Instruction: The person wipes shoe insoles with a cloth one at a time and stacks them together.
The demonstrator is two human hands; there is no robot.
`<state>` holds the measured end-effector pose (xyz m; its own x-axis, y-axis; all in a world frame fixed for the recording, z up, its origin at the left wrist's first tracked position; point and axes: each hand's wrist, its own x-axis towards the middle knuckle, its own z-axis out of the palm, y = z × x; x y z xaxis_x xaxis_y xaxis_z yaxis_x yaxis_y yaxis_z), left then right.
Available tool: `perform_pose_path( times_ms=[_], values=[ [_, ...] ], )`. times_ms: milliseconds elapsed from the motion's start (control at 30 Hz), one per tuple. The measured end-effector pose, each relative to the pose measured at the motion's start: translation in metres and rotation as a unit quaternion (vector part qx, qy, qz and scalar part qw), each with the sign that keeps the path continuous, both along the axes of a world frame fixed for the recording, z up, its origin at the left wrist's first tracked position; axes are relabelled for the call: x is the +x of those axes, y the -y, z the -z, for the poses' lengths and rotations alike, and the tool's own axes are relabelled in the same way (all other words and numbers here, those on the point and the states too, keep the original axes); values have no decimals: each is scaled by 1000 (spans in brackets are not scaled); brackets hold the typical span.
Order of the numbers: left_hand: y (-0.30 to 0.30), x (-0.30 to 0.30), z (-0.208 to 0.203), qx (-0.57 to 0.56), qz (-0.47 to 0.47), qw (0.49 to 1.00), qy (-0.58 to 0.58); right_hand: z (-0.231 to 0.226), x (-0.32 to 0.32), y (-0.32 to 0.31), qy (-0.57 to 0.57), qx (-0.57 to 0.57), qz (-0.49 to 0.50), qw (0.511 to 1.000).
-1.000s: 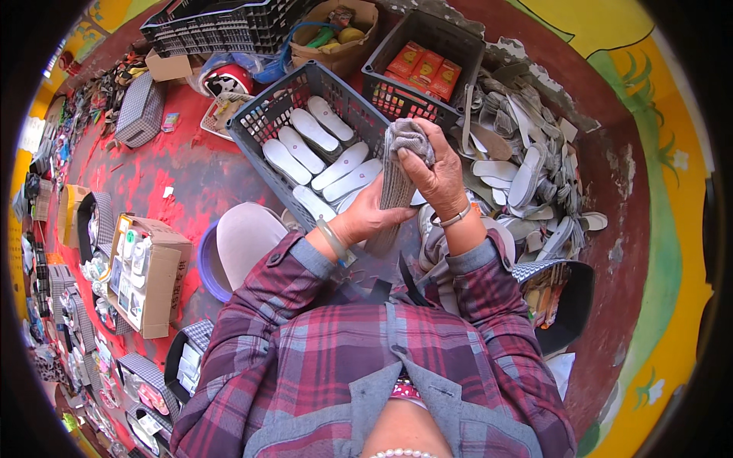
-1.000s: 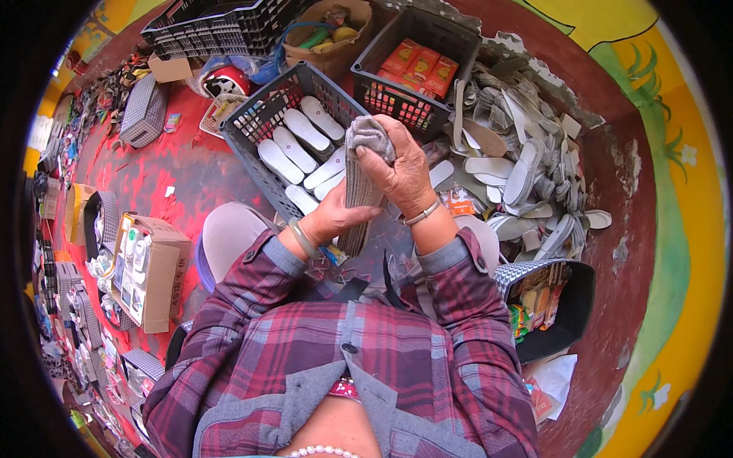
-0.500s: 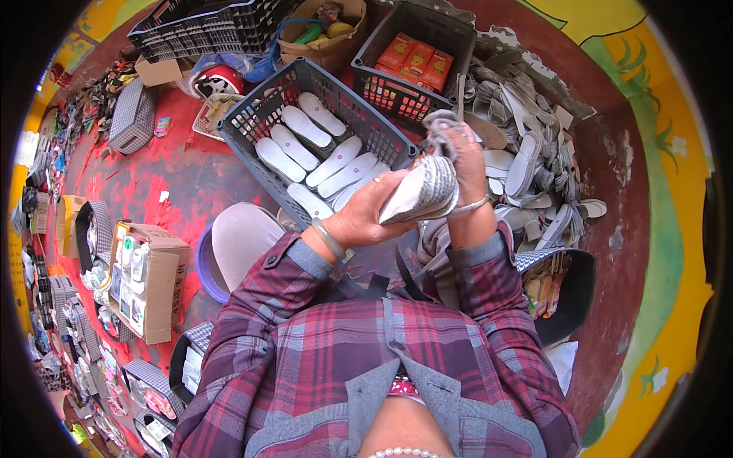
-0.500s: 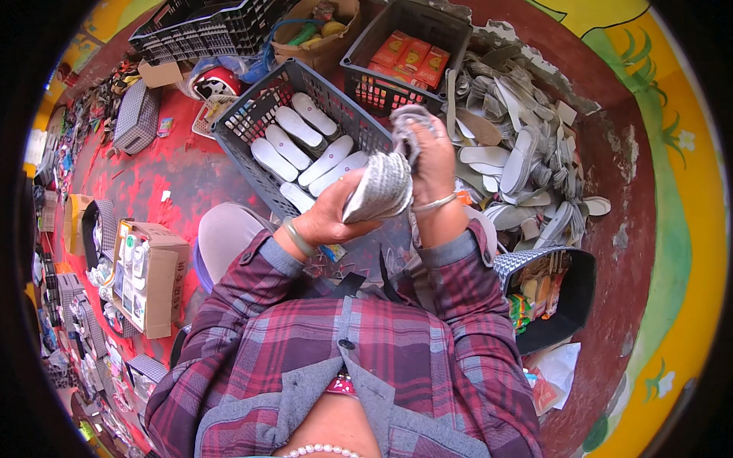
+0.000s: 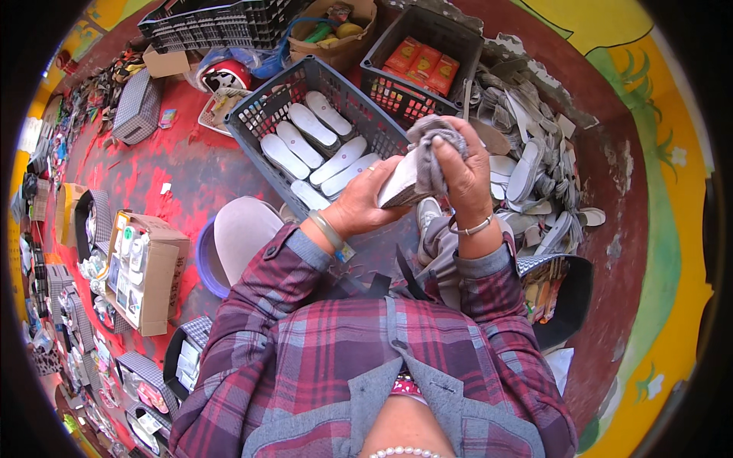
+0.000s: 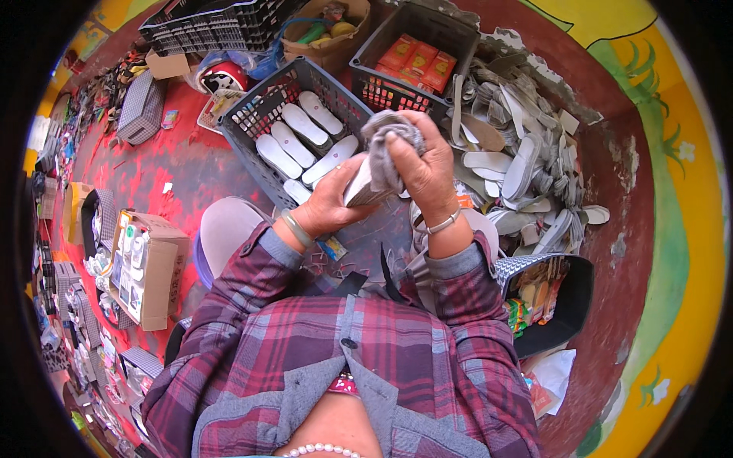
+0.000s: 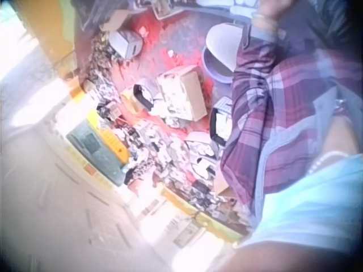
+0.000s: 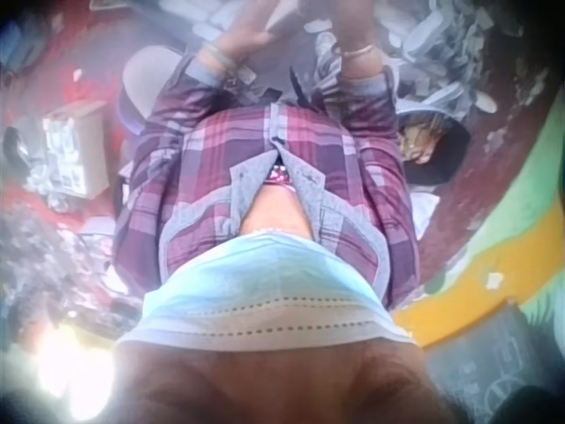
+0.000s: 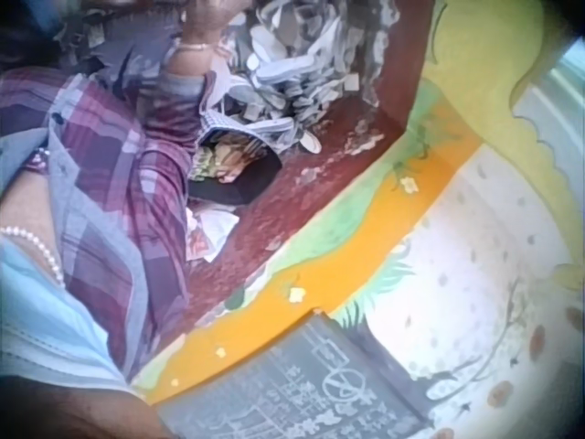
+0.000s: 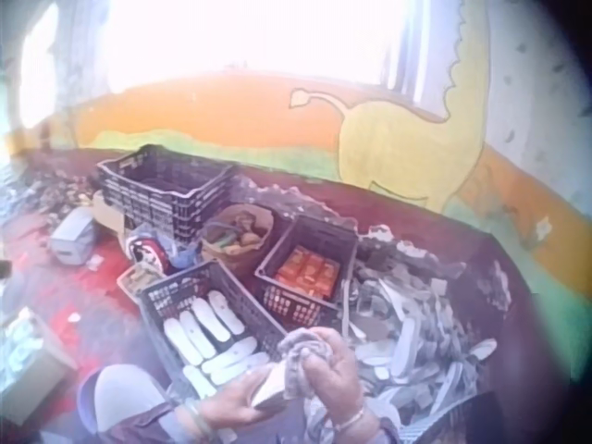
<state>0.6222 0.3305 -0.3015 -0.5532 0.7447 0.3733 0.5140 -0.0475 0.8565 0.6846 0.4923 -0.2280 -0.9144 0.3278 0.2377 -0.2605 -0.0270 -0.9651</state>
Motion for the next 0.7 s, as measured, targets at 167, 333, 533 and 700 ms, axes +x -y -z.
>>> perform_pose_path(
  times_ms=[167,333,533,700],
  values=[
    [3,-1,-4,-14,-26,989,-147,14,-5,-15,10,-236,10,972],
    [9,0,-23,-102,-48,961,-253,33,1,-72,6,-427,-51,903],
    [18,1,-43,-212,-51,908,-357,-15,33,-28,99,-2,-12,995],
    [35,9,-54,-201,-35,868,-452,39,39,-6,108,218,50,969]
  ],
)
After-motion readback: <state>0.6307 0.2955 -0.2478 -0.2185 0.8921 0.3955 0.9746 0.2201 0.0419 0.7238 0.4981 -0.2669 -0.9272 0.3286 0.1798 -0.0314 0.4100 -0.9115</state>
